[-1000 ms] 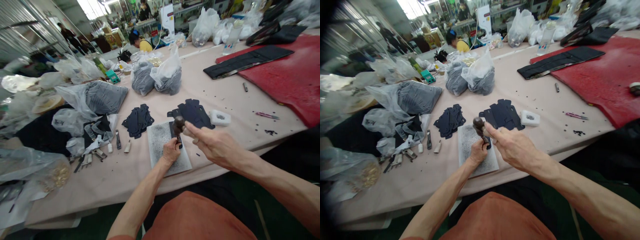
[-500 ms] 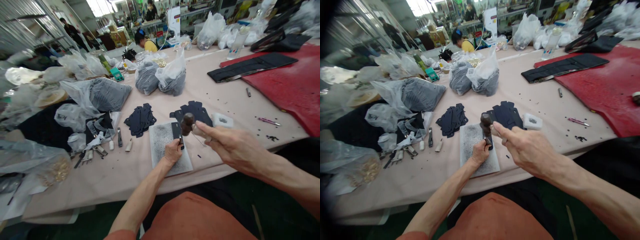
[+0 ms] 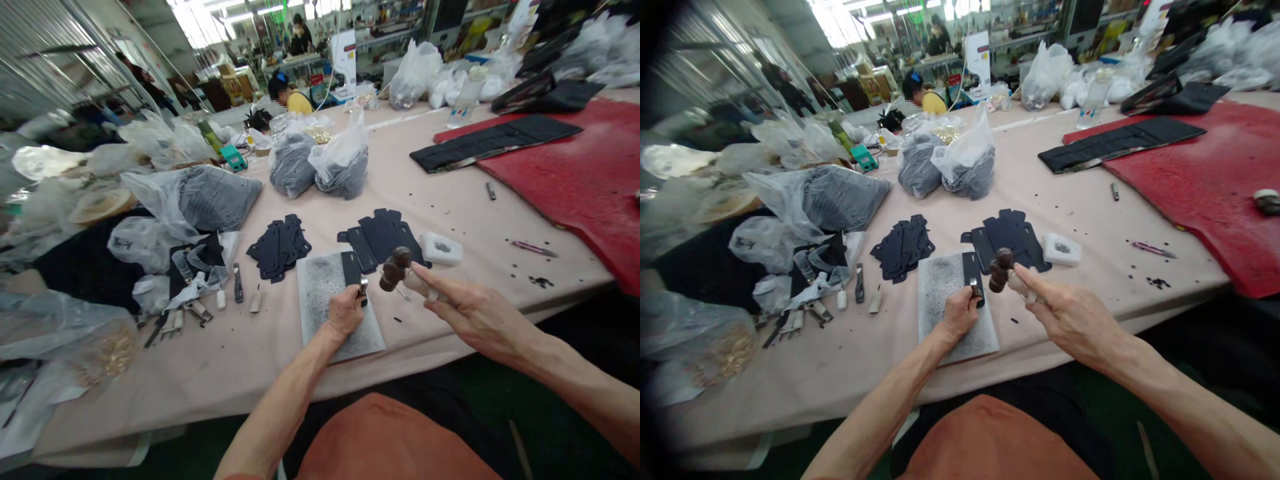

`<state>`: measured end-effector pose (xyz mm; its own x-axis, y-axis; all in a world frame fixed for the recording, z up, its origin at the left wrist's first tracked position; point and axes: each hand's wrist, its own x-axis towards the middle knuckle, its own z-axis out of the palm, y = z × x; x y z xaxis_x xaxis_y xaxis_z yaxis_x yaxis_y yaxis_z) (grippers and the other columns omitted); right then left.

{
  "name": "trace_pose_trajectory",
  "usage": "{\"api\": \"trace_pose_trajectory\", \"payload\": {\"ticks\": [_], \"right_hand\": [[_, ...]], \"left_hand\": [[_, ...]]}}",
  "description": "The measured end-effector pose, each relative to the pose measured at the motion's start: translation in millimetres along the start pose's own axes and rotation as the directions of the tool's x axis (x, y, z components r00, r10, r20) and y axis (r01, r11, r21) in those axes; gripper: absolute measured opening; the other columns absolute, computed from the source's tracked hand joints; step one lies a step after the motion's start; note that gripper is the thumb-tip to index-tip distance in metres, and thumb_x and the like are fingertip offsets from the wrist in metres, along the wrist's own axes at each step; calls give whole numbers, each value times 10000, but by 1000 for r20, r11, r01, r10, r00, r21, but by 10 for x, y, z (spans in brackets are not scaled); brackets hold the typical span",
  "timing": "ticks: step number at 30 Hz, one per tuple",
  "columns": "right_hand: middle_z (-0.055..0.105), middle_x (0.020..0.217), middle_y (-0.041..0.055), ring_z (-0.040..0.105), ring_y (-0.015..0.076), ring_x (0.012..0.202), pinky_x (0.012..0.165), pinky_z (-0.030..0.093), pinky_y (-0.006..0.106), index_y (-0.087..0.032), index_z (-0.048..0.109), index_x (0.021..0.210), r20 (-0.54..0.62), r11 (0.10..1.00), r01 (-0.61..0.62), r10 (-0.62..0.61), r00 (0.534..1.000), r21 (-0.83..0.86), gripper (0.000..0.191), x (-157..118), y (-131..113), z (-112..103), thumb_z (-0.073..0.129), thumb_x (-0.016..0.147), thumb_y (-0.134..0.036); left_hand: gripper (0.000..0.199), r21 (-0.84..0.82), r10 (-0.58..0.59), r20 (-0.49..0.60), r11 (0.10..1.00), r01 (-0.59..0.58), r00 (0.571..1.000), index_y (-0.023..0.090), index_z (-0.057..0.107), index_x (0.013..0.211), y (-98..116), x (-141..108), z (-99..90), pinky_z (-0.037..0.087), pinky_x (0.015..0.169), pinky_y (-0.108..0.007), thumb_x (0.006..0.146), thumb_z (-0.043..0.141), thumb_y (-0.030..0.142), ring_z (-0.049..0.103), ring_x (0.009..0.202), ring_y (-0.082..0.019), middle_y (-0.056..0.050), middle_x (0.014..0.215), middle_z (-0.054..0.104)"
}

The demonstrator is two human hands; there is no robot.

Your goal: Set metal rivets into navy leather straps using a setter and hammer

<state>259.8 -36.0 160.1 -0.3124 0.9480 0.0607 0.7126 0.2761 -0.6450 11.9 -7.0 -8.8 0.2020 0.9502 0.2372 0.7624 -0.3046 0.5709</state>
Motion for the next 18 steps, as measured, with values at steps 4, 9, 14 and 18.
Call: {"api": "trace_pose_trajectory", "payload": {"ticks": [4, 9, 14, 18], "right_hand": [[581, 636, -17, 523, 141, 434, 387, 384, 247, -260, 396, 1497, 99, 796, -453, 454, 885, 402, 715, -151, 529, 127, 587, 834, -447], [581, 668, 7, 523, 161, 469, 421, 369, 270, -238, 421, 1474, 87, 688, -629, 647, 758, 363, 675, -293, 1290, 416, 550, 851, -465], [654, 1068, 199, 606, 312, 941, 788, 451, 420, -157, 686, 1149, -245, 836, -420, 350, 904, -354, 353, -93, 1365, 592, 526, 883, -327], [695, 1067, 146, 631, 239, 964, 896, 444, 339, -134, 689, 1081, -155, 961, -267, 254, 955, -71, 289, 303, 910, 1051, 503, 894, -252]], "left_hand": [[118, -22, 5, -11, 1000, -5, 1000, 201, 612, 876, -2, -9, -7, 481, 689, -268, 836, 579, 94, 677, 806, -201, -50, 829, 703], [138, -73, 9, -29, 997, -11, 1000, 200, 616, 901, -34, -19, 10, 506, 720, -280, 835, 565, 90, 682, 827, -206, -56, 855, 709], [146, -116, -11, -43, 993, 6, 999, 202, 620, 933, -64, -29, 32, 540, 784, -315, 845, 550, 110, 692, 867, -219, -63, 892, 721], [152, -117, -33, -49, 993, 27, 998, 209, 632, 958, -82, -44, 51, 547, 855, -340, 866, 538, 134, 698, 922, -224, -71, 936, 731]]}}
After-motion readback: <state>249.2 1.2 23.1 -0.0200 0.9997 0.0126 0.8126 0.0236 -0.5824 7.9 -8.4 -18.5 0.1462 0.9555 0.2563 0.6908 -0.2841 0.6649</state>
